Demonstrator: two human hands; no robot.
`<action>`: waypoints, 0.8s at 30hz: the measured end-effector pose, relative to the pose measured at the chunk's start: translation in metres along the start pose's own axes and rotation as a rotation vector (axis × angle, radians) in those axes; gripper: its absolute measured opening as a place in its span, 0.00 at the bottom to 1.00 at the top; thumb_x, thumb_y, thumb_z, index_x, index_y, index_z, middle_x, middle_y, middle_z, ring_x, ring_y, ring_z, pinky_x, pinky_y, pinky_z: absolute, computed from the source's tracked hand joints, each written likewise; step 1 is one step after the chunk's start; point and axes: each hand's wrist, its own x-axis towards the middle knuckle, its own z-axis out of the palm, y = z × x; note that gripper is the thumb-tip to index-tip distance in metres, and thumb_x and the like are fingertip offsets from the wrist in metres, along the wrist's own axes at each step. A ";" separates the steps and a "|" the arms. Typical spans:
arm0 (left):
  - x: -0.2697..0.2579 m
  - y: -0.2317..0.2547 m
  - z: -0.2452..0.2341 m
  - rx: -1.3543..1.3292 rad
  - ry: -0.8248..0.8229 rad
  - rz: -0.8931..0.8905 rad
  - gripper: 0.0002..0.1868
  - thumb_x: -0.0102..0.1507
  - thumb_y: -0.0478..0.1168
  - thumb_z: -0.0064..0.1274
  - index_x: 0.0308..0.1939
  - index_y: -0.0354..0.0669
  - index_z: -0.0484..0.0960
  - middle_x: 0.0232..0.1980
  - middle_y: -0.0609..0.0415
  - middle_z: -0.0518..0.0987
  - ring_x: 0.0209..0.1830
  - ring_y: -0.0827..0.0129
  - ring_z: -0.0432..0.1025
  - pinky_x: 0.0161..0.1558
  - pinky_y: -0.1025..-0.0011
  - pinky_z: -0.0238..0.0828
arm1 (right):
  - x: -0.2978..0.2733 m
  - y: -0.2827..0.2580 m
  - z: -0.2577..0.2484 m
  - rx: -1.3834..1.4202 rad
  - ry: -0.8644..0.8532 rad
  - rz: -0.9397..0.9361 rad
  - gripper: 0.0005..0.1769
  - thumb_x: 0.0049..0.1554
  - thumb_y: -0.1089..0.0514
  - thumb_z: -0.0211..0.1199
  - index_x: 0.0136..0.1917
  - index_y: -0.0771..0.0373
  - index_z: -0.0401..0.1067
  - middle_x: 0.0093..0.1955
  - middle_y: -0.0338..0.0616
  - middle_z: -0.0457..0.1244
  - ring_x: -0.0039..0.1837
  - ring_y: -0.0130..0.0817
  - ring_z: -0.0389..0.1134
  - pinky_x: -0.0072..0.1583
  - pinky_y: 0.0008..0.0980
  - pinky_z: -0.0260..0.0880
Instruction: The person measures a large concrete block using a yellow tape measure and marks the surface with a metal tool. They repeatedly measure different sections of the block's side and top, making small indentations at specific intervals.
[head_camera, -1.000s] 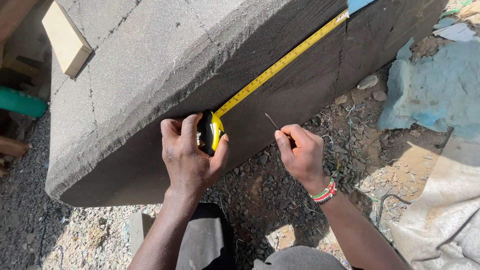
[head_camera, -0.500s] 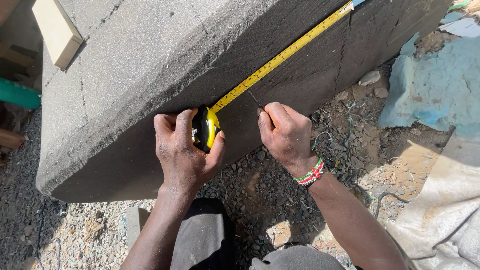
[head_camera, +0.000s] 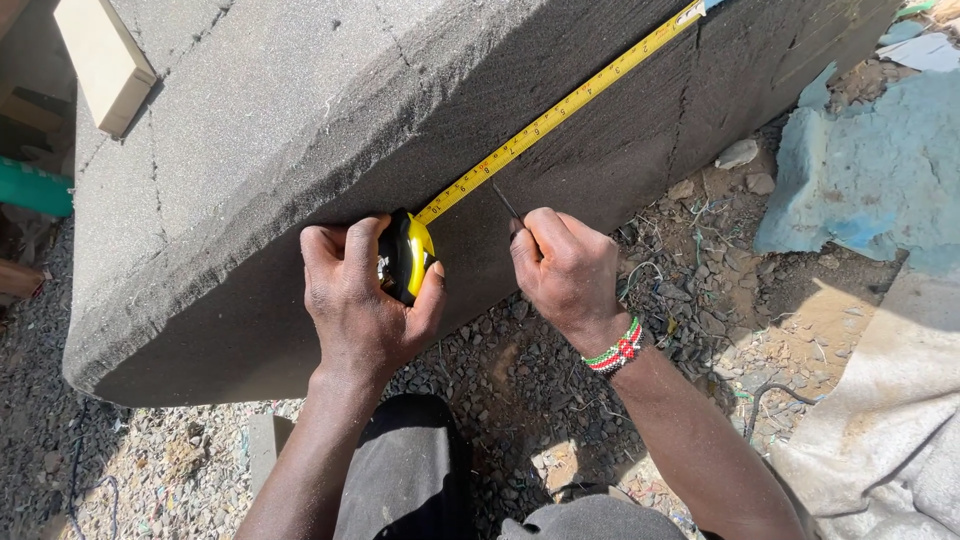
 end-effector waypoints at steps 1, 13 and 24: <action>0.000 0.001 -0.001 0.000 -0.001 -0.002 0.32 0.56 0.55 0.70 0.58 0.43 0.83 0.45 0.42 0.71 0.44 0.44 0.74 0.49 0.53 0.75 | 0.002 0.000 0.002 0.000 -0.002 0.000 0.16 0.64 0.63 0.67 0.36 0.56 0.67 0.28 0.44 0.58 0.34 0.50 0.70 0.36 0.36 0.71; 0.064 0.018 -0.085 -0.045 0.067 -0.001 0.30 0.66 0.56 0.57 0.60 0.34 0.83 0.51 0.41 0.74 0.51 0.55 0.72 0.49 0.57 0.71 | 0.037 -0.036 -0.034 0.079 -0.037 -0.035 0.06 0.66 0.66 0.64 0.45 0.64 0.74 0.40 0.43 0.70 0.40 0.44 0.70 0.42 0.42 0.68; 0.103 -0.065 -0.042 0.103 0.240 -0.174 0.17 0.67 0.49 0.62 0.54 0.44 0.82 0.49 0.48 0.74 0.49 0.59 0.72 0.42 0.59 0.68 | 0.135 -0.070 -0.031 -0.245 -0.069 -0.123 0.21 0.68 0.56 0.69 0.36 0.56 0.64 0.29 0.44 0.60 0.31 0.55 0.64 0.33 0.53 0.58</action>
